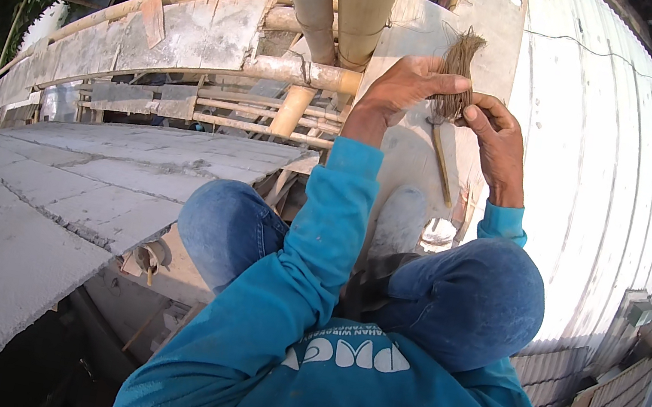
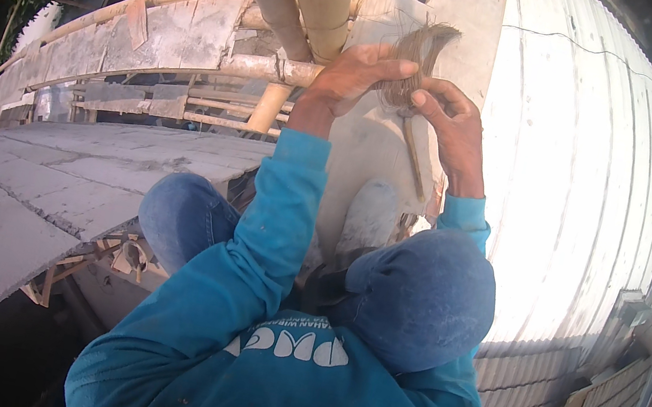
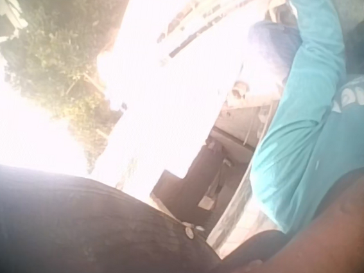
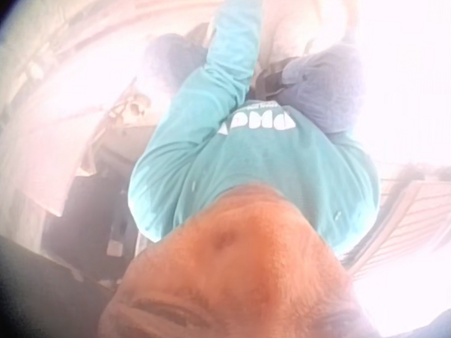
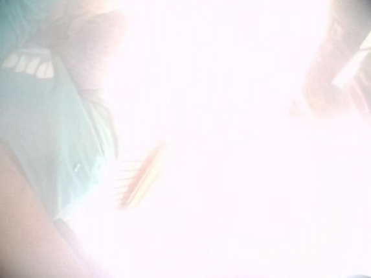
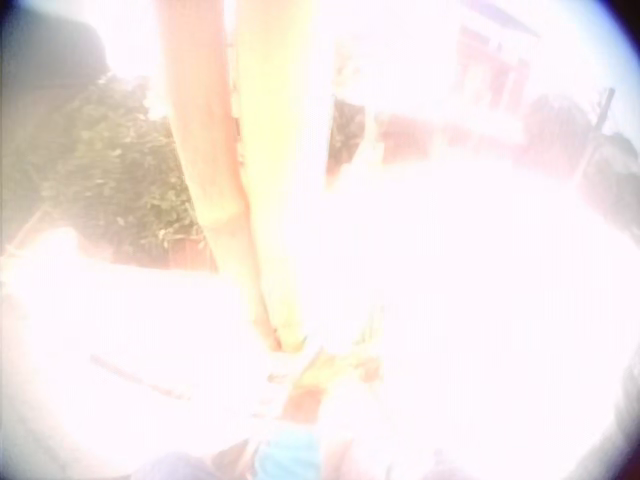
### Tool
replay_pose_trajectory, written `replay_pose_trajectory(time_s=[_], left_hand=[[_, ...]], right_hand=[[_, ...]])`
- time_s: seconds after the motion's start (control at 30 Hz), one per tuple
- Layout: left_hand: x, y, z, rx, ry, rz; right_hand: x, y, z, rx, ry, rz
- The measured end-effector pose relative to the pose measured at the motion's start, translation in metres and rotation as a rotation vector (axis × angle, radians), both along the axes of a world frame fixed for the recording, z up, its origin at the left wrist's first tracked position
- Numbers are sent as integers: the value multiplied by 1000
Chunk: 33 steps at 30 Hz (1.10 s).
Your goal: The person secures two vertical bamboo poles to a rooftop structure using a wire and a hammer. They wrap the wire around the poles, tighten it by hand, and then use the hammer to drive the wire ends into the bamboo to lock the connection in place.
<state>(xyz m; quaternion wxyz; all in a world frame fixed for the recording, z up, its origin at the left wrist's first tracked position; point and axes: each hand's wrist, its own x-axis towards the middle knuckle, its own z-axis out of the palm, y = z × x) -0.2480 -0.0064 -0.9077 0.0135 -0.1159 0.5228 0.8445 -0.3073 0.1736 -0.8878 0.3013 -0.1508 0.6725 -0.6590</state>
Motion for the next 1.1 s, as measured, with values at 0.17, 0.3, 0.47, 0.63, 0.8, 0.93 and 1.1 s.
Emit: replay_pose_trajectory(time_s=[0.17, 0.3, 0.47, 0.63, 0.8, 0.93, 1.1], left_hand=[[5, -9, -1, 76, 31, -44], [9, -10, 4, 140, 2, -8], [7, -8, 3, 97, 12, -1], [12, -14, 5, -150, -89, 26], [15, -17, 5, -117, -102, 74], [13, -7, 13, -62, -91, 102], [12, -11, 2, -60, -75, 57]], right_hand=[[8, -3, 14, 98, 160, -80], [8, -6, 15, 127, 186, -124], [6, -2, 21, 179, 174, -52], [-1, 4, 22, 219, 166, -63], [11, -9, 23, 340, 280, 79], [17, -21, 12, 310, 234, 55], [12, -17, 10, 223, 200, 67]])
